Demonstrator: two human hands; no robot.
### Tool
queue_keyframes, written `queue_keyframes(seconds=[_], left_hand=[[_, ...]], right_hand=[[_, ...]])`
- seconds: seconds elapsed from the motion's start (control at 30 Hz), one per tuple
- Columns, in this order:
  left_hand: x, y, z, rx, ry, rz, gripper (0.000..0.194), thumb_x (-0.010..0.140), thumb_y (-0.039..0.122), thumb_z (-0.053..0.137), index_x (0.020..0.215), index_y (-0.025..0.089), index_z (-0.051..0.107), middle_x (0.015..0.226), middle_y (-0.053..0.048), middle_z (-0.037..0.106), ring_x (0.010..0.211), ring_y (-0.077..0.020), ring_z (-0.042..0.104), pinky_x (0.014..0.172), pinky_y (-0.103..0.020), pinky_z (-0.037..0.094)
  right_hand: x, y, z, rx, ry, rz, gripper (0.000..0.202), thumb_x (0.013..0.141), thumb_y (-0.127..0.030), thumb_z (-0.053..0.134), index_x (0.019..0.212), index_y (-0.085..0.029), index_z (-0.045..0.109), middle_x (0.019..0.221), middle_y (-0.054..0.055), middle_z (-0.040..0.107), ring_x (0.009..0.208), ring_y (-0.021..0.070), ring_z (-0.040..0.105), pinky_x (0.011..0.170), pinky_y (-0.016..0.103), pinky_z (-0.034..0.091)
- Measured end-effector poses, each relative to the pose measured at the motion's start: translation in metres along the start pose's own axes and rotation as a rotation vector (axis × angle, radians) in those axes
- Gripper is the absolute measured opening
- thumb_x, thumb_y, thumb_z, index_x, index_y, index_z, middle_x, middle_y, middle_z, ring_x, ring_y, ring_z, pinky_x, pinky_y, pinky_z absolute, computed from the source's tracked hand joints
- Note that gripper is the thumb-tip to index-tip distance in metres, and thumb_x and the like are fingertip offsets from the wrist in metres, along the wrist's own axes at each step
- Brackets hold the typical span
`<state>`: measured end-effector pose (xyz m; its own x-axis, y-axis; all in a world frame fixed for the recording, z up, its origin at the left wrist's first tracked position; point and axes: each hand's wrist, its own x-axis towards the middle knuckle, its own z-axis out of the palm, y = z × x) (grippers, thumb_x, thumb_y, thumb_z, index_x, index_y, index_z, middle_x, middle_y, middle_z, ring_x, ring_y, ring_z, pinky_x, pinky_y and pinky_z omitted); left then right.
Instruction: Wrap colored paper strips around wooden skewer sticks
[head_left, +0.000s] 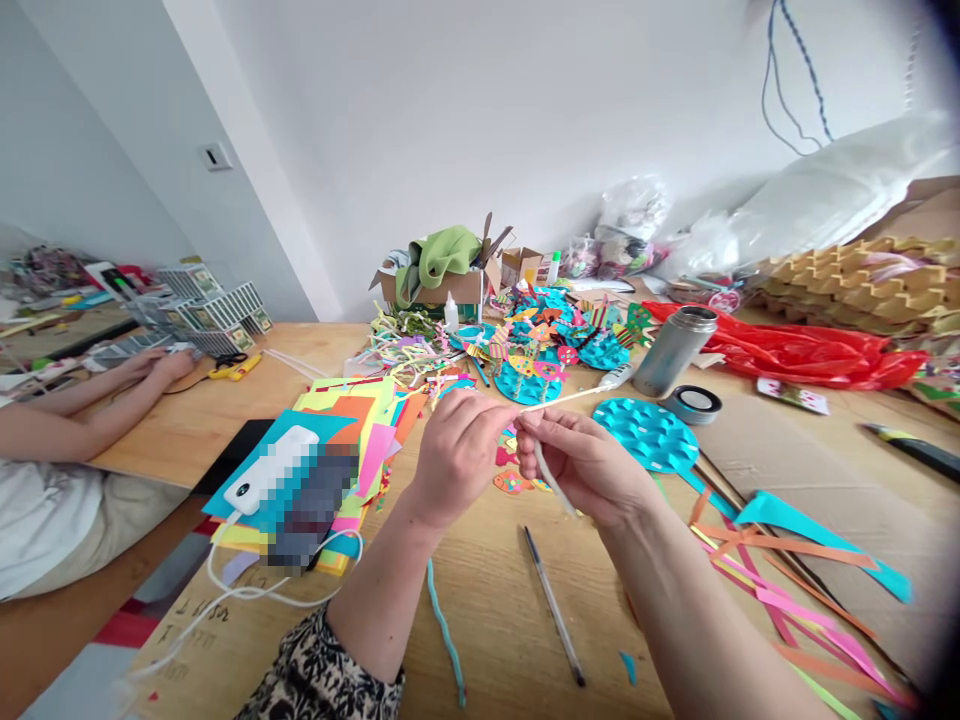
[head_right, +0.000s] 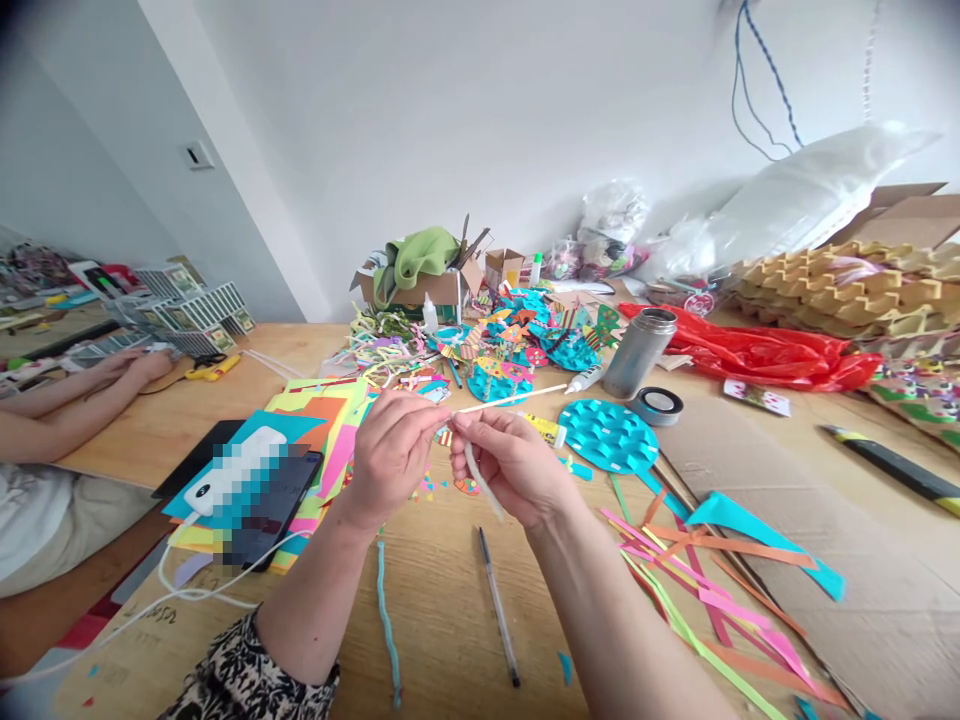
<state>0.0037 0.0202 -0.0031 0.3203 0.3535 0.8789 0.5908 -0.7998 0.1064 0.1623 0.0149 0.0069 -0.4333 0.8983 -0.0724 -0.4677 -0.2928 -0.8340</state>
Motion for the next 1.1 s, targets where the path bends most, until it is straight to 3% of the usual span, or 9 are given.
queue_keyframes(seconds=[0.13,0.3,0.5,0.77,1.1], left_hand=[[0.000,0.000,0.002,0.012,0.042,-0.060,0.013,0.086,0.010,0.055,0.094,0.017,0.063,0.082,-0.005,0.069,0.080,-0.0164,0.060,0.074,-0.031,0.050],[0.001,0.005,0.003,0.001,0.008,-0.147,0.010,0.088,0.016,0.052,0.084,0.018,0.061,0.077,-0.004,0.068,0.075,-0.0159,0.059,0.073,-0.032,0.047],[0.004,0.013,0.000,-0.115,-0.018,-0.293,0.012,0.089,0.020,0.052,0.078,0.018,0.056,0.074,-0.003,0.063,0.074,-0.0158,0.054,0.071,-0.030,0.043],[0.008,0.015,-0.009,-0.330,-0.128,-0.530,0.020,0.091,0.028,0.048,0.073,0.019,0.053,0.071,-0.001,0.055,0.073,-0.0153,0.051,0.071,-0.028,0.041],[0.008,0.018,-0.008,-0.464,-0.151,-0.737,0.026,0.093,0.033,0.042,0.072,0.019,0.051,0.071,0.000,0.053,0.070,-0.0134,0.049,0.062,-0.024,0.036]], right_hand=[[0.001,0.000,0.002,0.007,0.041,-0.025,0.022,0.063,-0.029,0.081,0.065,-0.013,0.066,0.054,-0.002,0.059,0.043,0.0064,0.050,0.043,0.019,0.041],[0.001,0.001,0.004,-0.034,0.109,-0.113,0.022,0.060,-0.030,0.083,0.067,-0.014,0.069,0.052,-0.002,0.058,0.043,0.0062,0.047,0.043,0.020,0.040],[-0.002,0.002,0.006,-0.138,0.114,-0.248,0.019,0.065,-0.030,0.080,0.070,-0.014,0.071,0.053,-0.001,0.059,0.046,0.0075,0.050,0.044,0.019,0.040],[-0.006,0.000,0.007,-0.361,0.154,-0.340,0.020,0.069,-0.035,0.077,0.075,-0.016,0.073,0.060,0.001,0.062,0.051,0.0097,0.053,0.047,0.021,0.044],[-0.008,0.002,0.010,-0.477,0.178,-0.432,0.016,0.074,-0.033,0.073,0.080,-0.019,0.075,0.067,0.003,0.068,0.054,0.0108,0.056,0.049,0.022,0.048]])
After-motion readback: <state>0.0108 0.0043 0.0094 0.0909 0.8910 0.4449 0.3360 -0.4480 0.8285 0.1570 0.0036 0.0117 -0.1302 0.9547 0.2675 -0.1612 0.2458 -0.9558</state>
